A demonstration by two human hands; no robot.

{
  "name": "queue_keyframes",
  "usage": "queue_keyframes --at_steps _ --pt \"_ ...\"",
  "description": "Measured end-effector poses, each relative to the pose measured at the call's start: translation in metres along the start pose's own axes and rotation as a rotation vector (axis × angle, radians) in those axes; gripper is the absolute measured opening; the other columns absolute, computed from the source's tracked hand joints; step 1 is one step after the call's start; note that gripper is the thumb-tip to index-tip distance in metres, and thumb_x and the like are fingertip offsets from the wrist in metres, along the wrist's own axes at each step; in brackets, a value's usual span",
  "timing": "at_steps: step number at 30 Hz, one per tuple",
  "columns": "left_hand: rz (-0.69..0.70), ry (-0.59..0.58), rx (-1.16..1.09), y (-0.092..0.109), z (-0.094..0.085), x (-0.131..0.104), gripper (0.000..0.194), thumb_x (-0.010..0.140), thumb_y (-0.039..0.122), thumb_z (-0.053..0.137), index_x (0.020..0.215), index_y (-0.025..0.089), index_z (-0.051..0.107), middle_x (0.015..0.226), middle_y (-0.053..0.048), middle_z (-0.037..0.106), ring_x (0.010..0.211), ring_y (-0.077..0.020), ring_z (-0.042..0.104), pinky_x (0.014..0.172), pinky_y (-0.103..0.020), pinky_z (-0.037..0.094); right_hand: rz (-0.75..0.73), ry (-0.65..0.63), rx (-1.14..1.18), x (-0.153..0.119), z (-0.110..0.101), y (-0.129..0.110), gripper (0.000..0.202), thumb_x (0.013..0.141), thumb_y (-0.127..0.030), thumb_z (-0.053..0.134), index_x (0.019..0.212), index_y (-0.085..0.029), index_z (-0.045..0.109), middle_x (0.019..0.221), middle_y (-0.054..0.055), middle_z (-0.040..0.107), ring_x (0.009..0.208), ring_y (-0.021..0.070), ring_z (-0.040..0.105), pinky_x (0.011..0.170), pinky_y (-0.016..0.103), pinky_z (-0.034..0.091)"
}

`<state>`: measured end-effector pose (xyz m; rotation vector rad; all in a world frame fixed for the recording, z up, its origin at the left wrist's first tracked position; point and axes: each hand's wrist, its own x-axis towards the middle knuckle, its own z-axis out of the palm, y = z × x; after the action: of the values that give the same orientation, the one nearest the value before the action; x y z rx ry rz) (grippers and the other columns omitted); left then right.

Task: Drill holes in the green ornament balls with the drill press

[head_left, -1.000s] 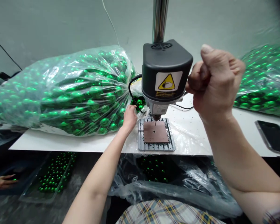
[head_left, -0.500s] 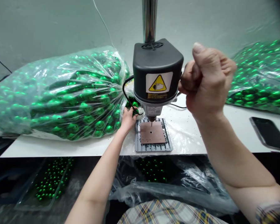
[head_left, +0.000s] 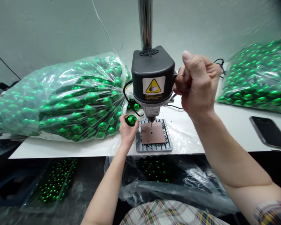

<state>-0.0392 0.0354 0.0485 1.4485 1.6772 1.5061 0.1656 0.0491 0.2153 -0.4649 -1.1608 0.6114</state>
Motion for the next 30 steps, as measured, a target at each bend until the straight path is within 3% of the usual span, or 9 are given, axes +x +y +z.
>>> queue_keyframes --at_steps 2,5,7,9,12,16,19,26,30 --pt "-0.205 -0.054 -0.316 0.006 -0.013 -0.019 0.047 0.072 0.036 0.082 0.111 0.02 0.06 0.106 -0.005 0.067 0.097 -0.0214 0.065 0.09 -0.035 0.051 0.005 0.013 0.014 0.001 0.001 0.001 0.056 0.087 -0.045 0.074 0.053 -0.022 0.036 0.041 -0.007 0.032 0.035 0.006 0.026 0.032 0.027 0.021" --pt "-0.556 -0.28 -0.773 0.01 -0.027 -0.034 0.038 0.076 0.043 0.079 0.1 0.016 0.065 0.101 -0.007 0.071 0.091 -0.0212 0.068 0.084 -0.035 0.055 0.021 0.063 0.06 0.0 0.004 -0.001 0.055 0.081 -0.044 0.079 0.051 -0.022 0.039 0.04 -0.006 0.032 0.034 0.0065 0.024 0.032 0.028 0.019" --pt "-0.7 -0.367 -0.907 0.009 -0.03 -0.038 0.037 0.076 0.041 0.08 0.098 0.014 0.068 0.103 -0.01 0.073 0.092 -0.0227 0.07 0.083 -0.036 0.056 0.033 0.079 0.065 0.0 0.005 -0.003 0.055 0.08 -0.044 0.08 0.05 -0.022 0.04 0.04 -0.006 0.032 0.035 0.0072 0.025 0.032 0.029 0.019" --pt "-0.744 -0.386 -0.93 0.007 -0.031 -0.04 0.036 0.076 0.039 0.081 0.098 0.013 0.069 0.104 -0.011 0.075 0.093 -0.0229 0.071 0.082 -0.035 0.057 0.043 0.071 0.052 -0.001 0.005 -0.005 0.056 0.081 -0.048 0.079 0.051 -0.022 0.039 0.041 -0.006 0.032 0.036 0.0074 0.026 0.033 0.029 0.02" --pt "-0.681 -0.355 -0.866 0.004 -0.027 -0.042 0.036 0.074 0.036 0.082 0.1 0.014 0.07 0.101 -0.008 0.075 0.09 -0.0197 0.07 0.081 -0.032 0.056 0.049 0.048 0.034 -0.001 0.004 -0.005 0.058 0.084 -0.054 0.074 0.052 -0.022 0.037 0.042 -0.006 0.033 0.035 0.0071 0.025 0.033 0.029 0.02" --pt "-0.54 -0.303 -0.683 -0.001 -0.02 -0.045 0.06 0.066 0.032 0.088 0.12 0.018 0.065 0.097 -0.004 0.075 0.086 -0.0161 0.069 0.081 -0.029 0.053 0.027 0.033 0.033 0.0 0.004 -0.003 0.058 0.084 -0.054 0.074 0.053 -0.023 0.036 0.042 -0.007 0.032 0.034 0.0068 0.024 0.033 0.029 0.018" --pt "-0.411 -0.282 -0.538 -0.006 -0.015 -0.046 0.062 0.061 0.03 0.092 0.115 0.017 0.065 0.096 -0.004 0.075 0.091 -0.0167 0.069 0.087 -0.03 0.052 0.014 0.032 0.032 0.0 0.003 -0.002 0.059 0.083 -0.057 0.074 0.053 -0.023 0.035 0.042 -0.007 0.032 0.034 0.0066 0.024 0.032 0.03 0.018" --pt "-0.286 -0.431 -0.436 -0.014 -0.003 -0.034 0.057 0.07 0.037 0.086 0.12 0.018 0.067 0.112 -0.008 0.074 0.103 -0.02 0.068 0.099 -0.037 0.052 0.075 0.009 -0.014 0.015 0.001 0.006 0.063 0.076 -0.069 0.073 0.055 -0.025 0.033 0.046 -0.005 0.031 0.036 0.009 0.025 0.032 0.032 0.016" --pt "-0.26 -0.471 -0.413 -0.018 0.004 -0.028 0.057 0.069 0.037 0.088 0.117 0.017 0.065 0.11 -0.01 0.074 0.103 -0.0216 0.069 0.095 -0.038 0.055 0.153 -0.006 -0.03 0.028 0.0 0.016 0.064 0.076 -0.072 0.07 0.056 -0.024 0.032 0.047 -0.005 0.029 0.037 0.0085 0.024 0.032 0.03 0.015"
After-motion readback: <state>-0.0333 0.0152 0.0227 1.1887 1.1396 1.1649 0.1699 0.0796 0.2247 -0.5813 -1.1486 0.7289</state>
